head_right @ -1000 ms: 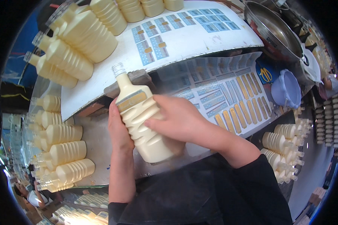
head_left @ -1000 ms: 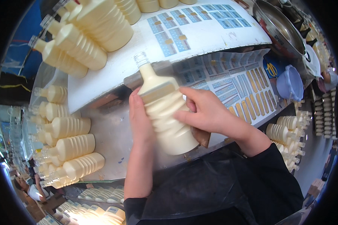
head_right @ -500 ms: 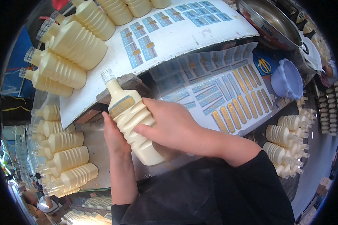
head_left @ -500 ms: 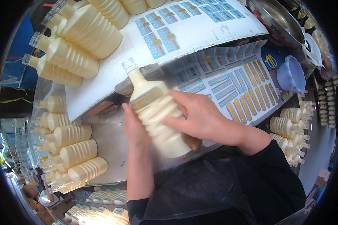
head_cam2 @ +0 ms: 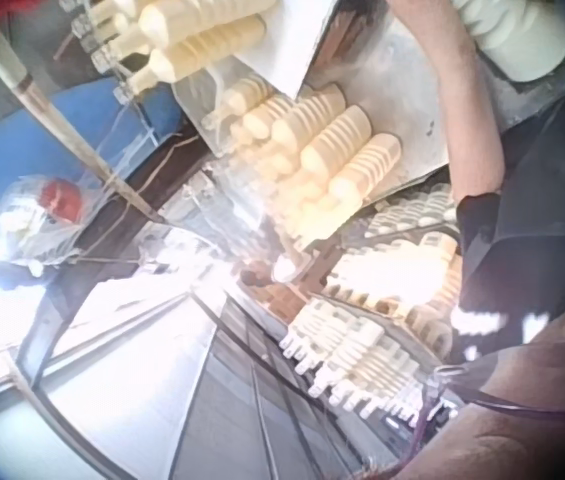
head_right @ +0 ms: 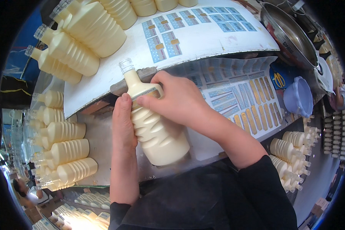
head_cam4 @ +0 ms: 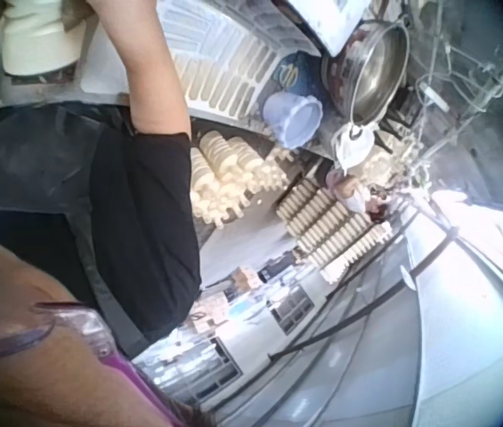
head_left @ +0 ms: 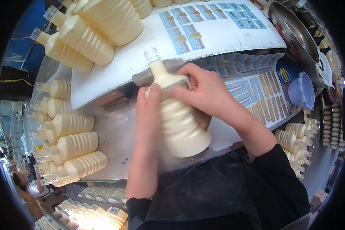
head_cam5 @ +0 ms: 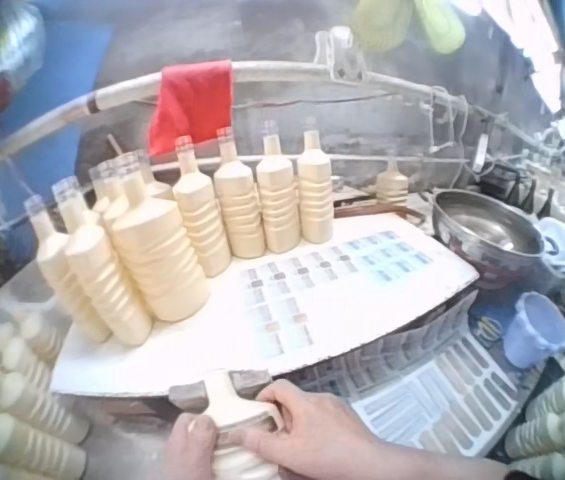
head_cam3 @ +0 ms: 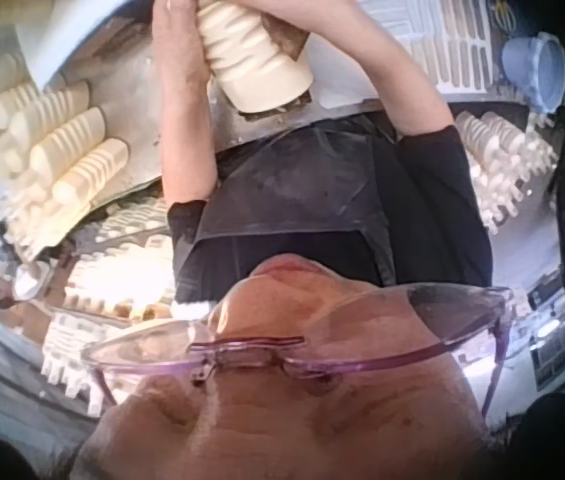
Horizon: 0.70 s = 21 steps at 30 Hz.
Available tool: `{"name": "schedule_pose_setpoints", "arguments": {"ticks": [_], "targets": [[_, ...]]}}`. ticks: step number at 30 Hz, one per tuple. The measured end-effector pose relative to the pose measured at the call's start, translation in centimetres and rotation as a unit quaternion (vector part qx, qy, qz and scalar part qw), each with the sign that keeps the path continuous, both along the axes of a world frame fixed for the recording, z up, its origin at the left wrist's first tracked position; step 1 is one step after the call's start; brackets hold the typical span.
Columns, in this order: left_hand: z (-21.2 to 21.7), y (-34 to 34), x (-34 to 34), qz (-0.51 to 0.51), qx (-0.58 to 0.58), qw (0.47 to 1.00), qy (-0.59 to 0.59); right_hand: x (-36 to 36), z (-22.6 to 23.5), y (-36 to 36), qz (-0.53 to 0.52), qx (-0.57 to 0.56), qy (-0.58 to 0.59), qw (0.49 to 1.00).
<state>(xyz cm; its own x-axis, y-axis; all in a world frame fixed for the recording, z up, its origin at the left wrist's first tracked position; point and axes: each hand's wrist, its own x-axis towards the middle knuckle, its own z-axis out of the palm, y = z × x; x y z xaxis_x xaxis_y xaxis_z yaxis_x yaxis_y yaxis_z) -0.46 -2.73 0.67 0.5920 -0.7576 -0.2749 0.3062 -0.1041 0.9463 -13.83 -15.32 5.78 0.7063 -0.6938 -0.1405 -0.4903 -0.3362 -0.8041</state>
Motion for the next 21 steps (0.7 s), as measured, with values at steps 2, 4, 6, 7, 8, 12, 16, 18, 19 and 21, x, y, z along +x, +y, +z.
{"name": "schedule_pose_setpoints", "arguments": {"ticks": [2,4,6,7,8,12,16,18,19,21], "targets": [[0.0,0.0,-0.5,0.010,-0.019,1.000,-0.002,-0.1,-0.2,-0.3,-0.003,0.036,0.004,0.999],[-0.2,0.1,-0.5,0.008,-0.031,0.999,-0.012,-0.1,-0.7,-0.2,-0.007,0.050,-0.012,0.999],[-0.6,0.4,-0.3,-0.004,-0.035,0.999,-0.029,-0.2,-1.1,-0.1,-0.011,0.054,-0.027,0.998],[-0.9,0.5,-0.1,-0.010,-0.036,0.998,-0.046,-0.1,-1.4,-0.1,-0.012,0.052,-0.035,0.998],[-1.3,0.6,0.2,-0.016,-0.036,0.997,-0.062,-0.1,-1.6,-0.1,-0.013,0.049,-0.044,0.998],[-2.2,0.7,0.2,-0.011,-0.049,0.995,-0.083,-0.2,-1.7,-0.1,-0.017,0.059,-0.051,0.997],[-2.0,0.9,0.2,-0.016,-0.059,0.989,-0.133,-0.2,-1.8,0.0,-0.024,0.068,-0.055,0.996],[-2.0,0.9,0.1,-0.012,-0.065,0.982,-0.175,-0.3,-2.1,0.1,-0.023,0.063,-0.078,0.995],[-2.1,0.9,0.2,-0.015,-0.068,0.984,-0.166,-0.3,-2.5,0.2,-0.019,0.059,-0.099,0.993],[-2.4,0.9,0.4,-0.020,-0.073,0.986,-0.150,-0.3,-2.5,0.2,-0.018,0.060,-0.113,0.992]]}}
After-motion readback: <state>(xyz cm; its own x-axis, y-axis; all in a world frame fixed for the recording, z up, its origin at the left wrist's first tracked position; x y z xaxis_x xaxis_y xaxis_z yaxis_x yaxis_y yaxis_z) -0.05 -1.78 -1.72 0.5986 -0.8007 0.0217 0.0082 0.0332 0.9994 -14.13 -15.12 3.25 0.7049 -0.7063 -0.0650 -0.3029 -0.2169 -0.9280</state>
